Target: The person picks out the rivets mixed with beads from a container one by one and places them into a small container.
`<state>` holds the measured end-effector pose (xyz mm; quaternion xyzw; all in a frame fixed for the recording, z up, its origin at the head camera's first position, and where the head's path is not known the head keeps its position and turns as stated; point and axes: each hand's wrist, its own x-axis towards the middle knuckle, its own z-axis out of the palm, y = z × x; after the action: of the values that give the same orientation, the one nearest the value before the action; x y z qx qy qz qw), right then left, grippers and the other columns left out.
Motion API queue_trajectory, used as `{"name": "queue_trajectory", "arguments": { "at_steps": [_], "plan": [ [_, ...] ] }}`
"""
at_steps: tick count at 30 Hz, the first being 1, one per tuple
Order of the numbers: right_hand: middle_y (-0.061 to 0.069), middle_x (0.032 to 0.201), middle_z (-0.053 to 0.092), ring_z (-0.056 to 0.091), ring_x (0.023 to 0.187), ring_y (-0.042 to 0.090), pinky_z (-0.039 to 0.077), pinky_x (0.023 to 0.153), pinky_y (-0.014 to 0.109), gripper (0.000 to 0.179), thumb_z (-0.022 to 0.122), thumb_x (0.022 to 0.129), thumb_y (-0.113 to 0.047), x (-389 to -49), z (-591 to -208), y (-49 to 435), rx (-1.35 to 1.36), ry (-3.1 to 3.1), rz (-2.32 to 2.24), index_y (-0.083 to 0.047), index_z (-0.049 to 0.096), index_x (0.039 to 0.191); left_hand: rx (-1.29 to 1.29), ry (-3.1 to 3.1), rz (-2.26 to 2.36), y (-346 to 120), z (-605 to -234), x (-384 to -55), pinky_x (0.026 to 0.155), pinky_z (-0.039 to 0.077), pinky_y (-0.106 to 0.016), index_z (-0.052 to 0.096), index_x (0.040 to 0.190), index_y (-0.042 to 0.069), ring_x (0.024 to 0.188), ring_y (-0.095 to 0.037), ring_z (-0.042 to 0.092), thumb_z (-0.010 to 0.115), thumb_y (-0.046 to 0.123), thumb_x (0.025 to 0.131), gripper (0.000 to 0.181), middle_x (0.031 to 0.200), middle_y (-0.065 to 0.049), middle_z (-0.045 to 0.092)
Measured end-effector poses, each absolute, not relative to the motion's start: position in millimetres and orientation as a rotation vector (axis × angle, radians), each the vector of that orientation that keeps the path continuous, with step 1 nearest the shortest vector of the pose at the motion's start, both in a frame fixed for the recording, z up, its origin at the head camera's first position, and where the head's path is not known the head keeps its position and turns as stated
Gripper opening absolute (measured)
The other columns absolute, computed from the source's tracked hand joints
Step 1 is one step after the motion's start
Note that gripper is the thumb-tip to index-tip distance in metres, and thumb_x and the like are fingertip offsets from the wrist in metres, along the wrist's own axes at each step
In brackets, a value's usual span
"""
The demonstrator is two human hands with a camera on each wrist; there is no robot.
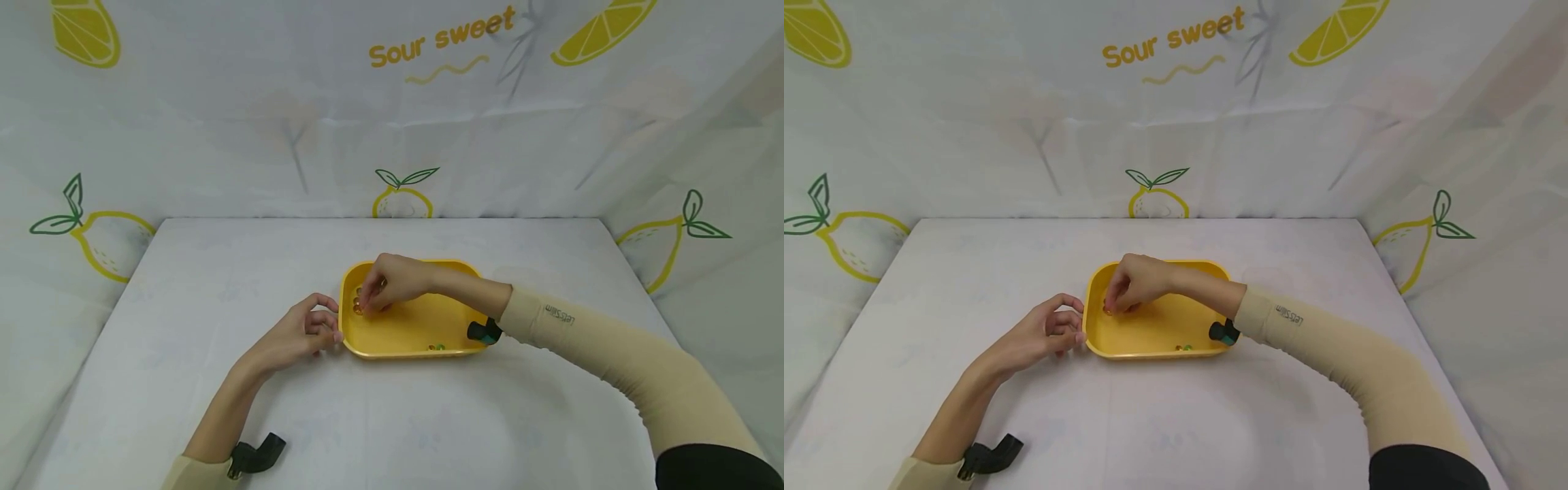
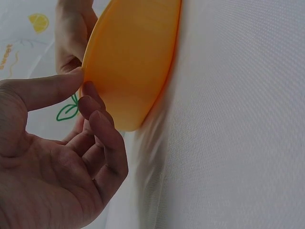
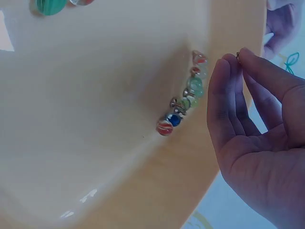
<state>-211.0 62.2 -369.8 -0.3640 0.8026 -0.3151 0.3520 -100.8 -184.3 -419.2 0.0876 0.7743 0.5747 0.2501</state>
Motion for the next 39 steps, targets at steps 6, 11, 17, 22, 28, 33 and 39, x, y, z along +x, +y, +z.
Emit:
{"name": "queue_trajectory", "arguments": {
  "at_steps": [6,11,17,22,28,33,39],
  "plan": [
    [0.009,0.101,0.083,0.074,0.083,0.010,0.066,0.082,0.030,0.016,0.078,0.098,-0.007,-210.4,-359.1,73.2,-0.882,2.073,-0.884,0.002,0.082,0.111,0.239,2.109,1.561,-184.4,-419.4,-100.7,0.066,0.052,-0.029,0.045,0.137,0.003,0.086,-0.021,0.062,0.073,0.011,0.098,0.048,0.098,-0.007,0.069],
    [0.013,0.103,0.082,0.077,0.087,0.019,0.067,0.084,0.033,0.019,0.077,0.099,-0.008,-210.7,-352.5,81.8,-0.858,2.080,-0.928,0.002,0.081,0.115,0.239,2.107,1.565,-184.1,-419.0,-100.5,0.066,0.052,-0.030,0.045,0.137,0.003,0.085,-0.021,0.062,0.074,0.012,0.098,0.049,0.097,-0.006,0.069],
    [0.015,0.105,0.082,0.078,0.088,0.023,0.067,0.086,0.038,0.016,0.077,0.099,-0.007,-210.4,-346.6,89.5,-0.864,2.080,-0.982,-0.001,0.082,0.113,0.234,2.105,1.564,-184.0,-418.4,-100.4,0.065,0.052,-0.029,0.045,0.137,0.003,0.085,-0.021,0.061,0.074,0.012,0.099,0.049,0.097,-0.006,0.069],
    [0.016,0.106,0.082,0.078,0.095,0.037,0.067,0.087,0.034,0.014,0.078,0.099,-0.007,-208.7,-340.8,95.2,-0.875,2.076,-1.028,-0.003,0.082,0.111,0.231,2.112,1.563,-183.7,-418.2,-100.3,0.066,0.052,-0.029,0.046,0.136,0.003,0.085,-0.020,0.062,0.074,0.012,0.099,0.048,0.097,-0.006,0.069],
    [0.008,0.103,0.083,0.077,0.093,0.032,0.067,0.089,0.038,0.015,0.079,0.099,-0.010,-204.5,-331.7,102.5,-0.859,2.101,-1.055,-0.005,0.083,0.112,0.229,2.114,1.566,-183.4,-418.4,-100.4,0.066,0.052,-0.029,0.046,0.136,0.003,0.084,-0.019,0.062,0.074,0.012,0.098,0.048,0.097,-0.006,0.068],
    [0.009,0.104,0.084,0.078,0.093,0.030,0.067,0.091,0.042,0.017,0.080,0.098,-0.010,-201.4,-324.5,111.9,-0.822,2.126,-1.082,-0.005,0.082,0.113,0.236,2.116,1.568,-183.7,-418.4,-100.4,0.065,0.052,-0.029,0.046,0.136,0.003,0.084,-0.018,0.062,0.074,0.012,0.098,0.048,0.097,-0.007,0.068],
    [0.008,0.105,0.083,0.077,0.093,0.029,0.066,0.088,0.034,0.016,0.081,0.098,-0.013,-201.5,-319.7,128.4,-0.794,2.180,-1.108,-0.008,0.083,0.112,0.232,2.117,1.568,-184.1,-418.8,-100.5,0.065,0.051,-0.029,0.046,0.136,0.003,0.083,-0.018,0.062,0.076,0.013,0.099,0.049,0.097,-0.006,0.068]
  ]
}}
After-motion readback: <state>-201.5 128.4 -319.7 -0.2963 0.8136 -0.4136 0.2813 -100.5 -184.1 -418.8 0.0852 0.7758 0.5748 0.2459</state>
